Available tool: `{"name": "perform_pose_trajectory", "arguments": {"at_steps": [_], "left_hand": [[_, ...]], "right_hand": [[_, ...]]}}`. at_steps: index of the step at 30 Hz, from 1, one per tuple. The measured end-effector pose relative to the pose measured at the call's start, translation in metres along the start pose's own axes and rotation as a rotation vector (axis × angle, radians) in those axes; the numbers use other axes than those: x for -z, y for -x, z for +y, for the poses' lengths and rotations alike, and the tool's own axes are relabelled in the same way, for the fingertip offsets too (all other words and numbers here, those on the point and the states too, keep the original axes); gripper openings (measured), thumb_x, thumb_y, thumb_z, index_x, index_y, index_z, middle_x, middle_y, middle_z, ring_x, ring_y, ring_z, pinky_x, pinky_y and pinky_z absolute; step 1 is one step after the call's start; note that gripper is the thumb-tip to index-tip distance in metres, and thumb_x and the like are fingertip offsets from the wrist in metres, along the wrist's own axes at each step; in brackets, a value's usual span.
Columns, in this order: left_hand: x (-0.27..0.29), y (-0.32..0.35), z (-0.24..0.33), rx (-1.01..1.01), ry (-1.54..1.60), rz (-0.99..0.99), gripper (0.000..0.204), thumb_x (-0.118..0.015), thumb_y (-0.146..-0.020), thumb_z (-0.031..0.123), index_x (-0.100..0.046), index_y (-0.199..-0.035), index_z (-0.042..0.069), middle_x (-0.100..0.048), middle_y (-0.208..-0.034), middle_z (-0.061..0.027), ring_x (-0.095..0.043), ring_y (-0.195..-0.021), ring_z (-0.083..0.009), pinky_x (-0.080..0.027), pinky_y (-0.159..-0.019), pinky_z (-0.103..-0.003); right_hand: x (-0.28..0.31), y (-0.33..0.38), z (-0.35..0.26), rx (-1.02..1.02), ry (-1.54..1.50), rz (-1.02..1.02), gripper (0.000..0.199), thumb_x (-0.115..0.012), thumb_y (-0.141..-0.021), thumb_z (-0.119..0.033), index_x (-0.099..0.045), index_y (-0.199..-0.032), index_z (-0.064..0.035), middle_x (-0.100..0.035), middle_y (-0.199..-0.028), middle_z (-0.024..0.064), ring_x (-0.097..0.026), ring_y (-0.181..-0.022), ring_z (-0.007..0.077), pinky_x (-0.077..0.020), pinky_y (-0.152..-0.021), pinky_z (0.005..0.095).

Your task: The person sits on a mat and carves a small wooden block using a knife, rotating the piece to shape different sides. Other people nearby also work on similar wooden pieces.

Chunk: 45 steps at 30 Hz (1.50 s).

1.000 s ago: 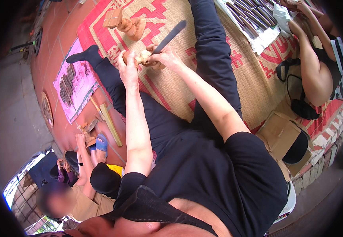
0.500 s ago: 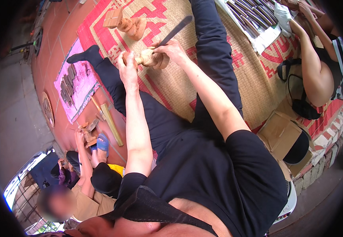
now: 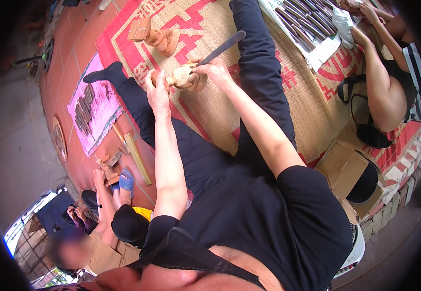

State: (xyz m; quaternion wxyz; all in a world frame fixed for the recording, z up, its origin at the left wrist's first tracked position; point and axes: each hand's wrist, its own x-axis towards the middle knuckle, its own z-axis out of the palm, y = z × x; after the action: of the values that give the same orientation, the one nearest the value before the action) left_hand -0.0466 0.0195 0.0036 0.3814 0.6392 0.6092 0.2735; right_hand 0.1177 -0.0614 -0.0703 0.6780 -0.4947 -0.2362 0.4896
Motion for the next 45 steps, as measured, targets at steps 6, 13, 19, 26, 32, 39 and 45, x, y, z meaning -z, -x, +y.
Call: {"name": "perform_pose_trajectory", "arguments": {"at_steps": [6, 13, 19, 26, 32, 39, 45], "left_hand": [[0.005, 0.0, -0.006, -0.043, 0.045, -0.011, 0.058, -0.063, -0.087, 0.043, -0.051, -0.131, 0.008, -0.055, -0.131, -0.0163, -0.051, -0.123, -0.0297, -0.037, -0.103, -0.039], [0.01, -0.002, -0.019, -0.015, 0.115, -0.02, 0.058, -0.064, -0.088, 0.042, -0.051, -0.131, 0.005, -0.055, -0.13, -0.0165, -0.053, -0.118, -0.0277, -0.038, -0.101, -0.037], [0.017, -0.013, -0.022, 0.1, 0.36, -0.125, 0.056, -0.062, -0.092, 0.038, -0.049, -0.131, 0.0, -0.052, -0.128, -0.0162, -0.05, -0.116, -0.0238, -0.038, -0.101, -0.035], [0.012, -0.013, -0.03, 0.053, 0.33, -0.112, 0.057, -0.063, -0.091, 0.04, -0.05, -0.131, 0.001, -0.053, -0.125, -0.014, -0.051, -0.113, -0.0219, -0.04, -0.097, -0.033], [0.014, -0.011, -0.027, 0.067, 0.32, -0.108, 0.058, -0.063, -0.091, 0.041, -0.049, -0.131, 0.001, -0.053, -0.125, -0.0145, -0.051, -0.114, -0.0224, -0.039, -0.098, -0.033], [0.012, -0.013, -0.03, 0.01, 0.306, -0.094, 0.059, -0.063, -0.09, 0.042, -0.049, -0.132, 0.003, -0.053, -0.127, -0.0151, -0.05, -0.116, -0.0231, -0.038, -0.1, -0.034], [0.012, -0.013, -0.03, 0.03, 0.275, -0.094, 0.058, -0.063, -0.091, 0.043, -0.049, -0.132, 0.004, -0.053, -0.128, -0.0148, -0.05, -0.118, -0.0233, -0.038, -0.101, -0.034]], "right_hand": [[0.015, 0.011, 0.01, -0.003, -0.148, 0.139, 0.013, -0.069, -0.082, -0.007, -0.071, -0.093, 0.0004, -0.071, -0.092, 0.0082, -0.064, -0.086, 0.0142, -0.0478, -0.084, 0.0284], [0.002, 0.018, 0.002, -0.022, -0.125, 0.036, 0.01, -0.068, -0.081, -0.008, -0.069, -0.086, 0.0009, -0.069, -0.08, 0.0066, -0.063, -0.075, 0.013, -0.0497, -0.073, 0.0272], [0.005, 0.011, 0.013, 0.061, -0.09, -0.013, 0.006, -0.068, -0.08, -0.002, -0.068, -0.085, 0.0006, -0.067, -0.08, 0.004, -0.063, -0.076, 0.0114, -0.0503, -0.072, 0.0277], [-0.005, 0.001, 0.02, 0.17, 0.291, -0.019, 0.015, -0.069, -0.078, -0.005, -0.068, -0.093, -0.0035, -0.068, -0.082, 0.006, -0.065, -0.078, 0.013, -0.0511, -0.073, 0.0296], [-0.015, 0.004, -0.003, 0.218, 0.573, -0.083, 0.026, -0.069, -0.077, -0.014, -0.068, -0.102, -0.0079, -0.069, -0.09, 0.0122, -0.068, -0.084, 0.025, -0.0524, -0.077, 0.035], [-0.014, 0.005, -0.003, 0.194, 0.427, -0.105, 0.015, -0.067, -0.079, -0.008, -0.067, -0.093, -0.0056, -0.071, -0.098, 0.0093, -0.068, -0.084, 0.0195, -0.0524, -0.076, 0.0323], [-0.019, 0.01, -0.006, 0.048, 0.283, -0.128, 0.011, -0.068, -0.081, -0.006, -0.068, -0.092, -0.0043, -0.071, -0.094, 0.0064, -0.067, -0.08, 0.0149, -0.052, -0.075, 0.0293]]}}
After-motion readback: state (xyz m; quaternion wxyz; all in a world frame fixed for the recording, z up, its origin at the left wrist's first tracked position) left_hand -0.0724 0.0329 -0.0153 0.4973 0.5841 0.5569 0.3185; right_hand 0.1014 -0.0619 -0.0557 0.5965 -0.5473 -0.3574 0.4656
